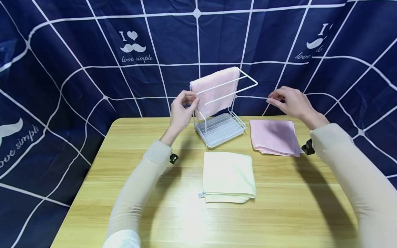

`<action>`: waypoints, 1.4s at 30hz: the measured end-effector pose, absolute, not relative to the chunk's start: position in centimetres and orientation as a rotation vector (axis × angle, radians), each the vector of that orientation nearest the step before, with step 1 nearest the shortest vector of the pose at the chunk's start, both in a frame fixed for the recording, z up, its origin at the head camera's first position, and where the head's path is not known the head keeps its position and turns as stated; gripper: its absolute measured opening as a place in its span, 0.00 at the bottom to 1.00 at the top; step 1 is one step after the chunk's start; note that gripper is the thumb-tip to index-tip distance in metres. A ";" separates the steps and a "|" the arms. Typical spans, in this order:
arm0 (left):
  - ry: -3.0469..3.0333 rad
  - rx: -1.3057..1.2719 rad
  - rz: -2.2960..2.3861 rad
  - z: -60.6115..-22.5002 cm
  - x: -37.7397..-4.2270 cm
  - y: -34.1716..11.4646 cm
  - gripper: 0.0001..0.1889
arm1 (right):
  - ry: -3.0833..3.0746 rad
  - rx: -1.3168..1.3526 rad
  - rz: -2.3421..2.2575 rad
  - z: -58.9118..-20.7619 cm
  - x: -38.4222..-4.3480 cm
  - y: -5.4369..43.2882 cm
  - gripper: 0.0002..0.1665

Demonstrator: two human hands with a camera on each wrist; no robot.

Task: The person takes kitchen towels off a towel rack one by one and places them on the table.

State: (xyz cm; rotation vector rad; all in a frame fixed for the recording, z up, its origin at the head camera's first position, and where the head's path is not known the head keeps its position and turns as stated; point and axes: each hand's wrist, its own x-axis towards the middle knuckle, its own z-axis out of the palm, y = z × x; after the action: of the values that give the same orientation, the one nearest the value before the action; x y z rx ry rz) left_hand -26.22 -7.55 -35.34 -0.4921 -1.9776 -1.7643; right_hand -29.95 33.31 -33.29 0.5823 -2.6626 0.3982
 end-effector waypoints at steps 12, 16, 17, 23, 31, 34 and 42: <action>-1.970 -0.490 -1.781 -35.3 -26.2 -7.5 0.08 | -2.486 0.656 0.484 -28.0 -29.5 30.5 0.11; -1.967 -0.490 -1.780 -35.4 -26.4 -7.5 0.08 | -2.447 0.698 0.496 -26.5 -29.3 29.0 0.12; -1.967 -0.490 -1.779 -35.4 -26.3 -7.5 0.08 | -2.440 0.709 0.497 -26.2 -29.3 28.6 0.12; -1.966 -0.489 -1.782 -35.2 -26.3 -7.5 0.08 | -2.416 0.772 0.493 -24.6 -29.0 26.0 0.13; -1.983 -0.477 -1.787 -35.3 -26.3 -7.5 0.08 | -2.387 0.884 0.503 -23.4 -29.5 23.4 0.14; -1.986 -0.474 -1.783 -35.2 -26.3 -7.6 0.08 | -2.400 0.917 0.497 -23.1 -29.8 22.3 0.15; -1.982 -0.480 -1.780 -35.2 -26.2 -7.6 0.08 | -2.485 0.952 0.462 -22.9 -30.7 19.8 0.17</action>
State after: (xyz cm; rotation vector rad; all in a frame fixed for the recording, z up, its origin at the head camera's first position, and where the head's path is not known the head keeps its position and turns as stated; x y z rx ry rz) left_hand -26.25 -7.60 -35.20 -0.4804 -1.9817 -1.7803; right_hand -30.73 19.82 -22.91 0.9516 -2.4847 0.4623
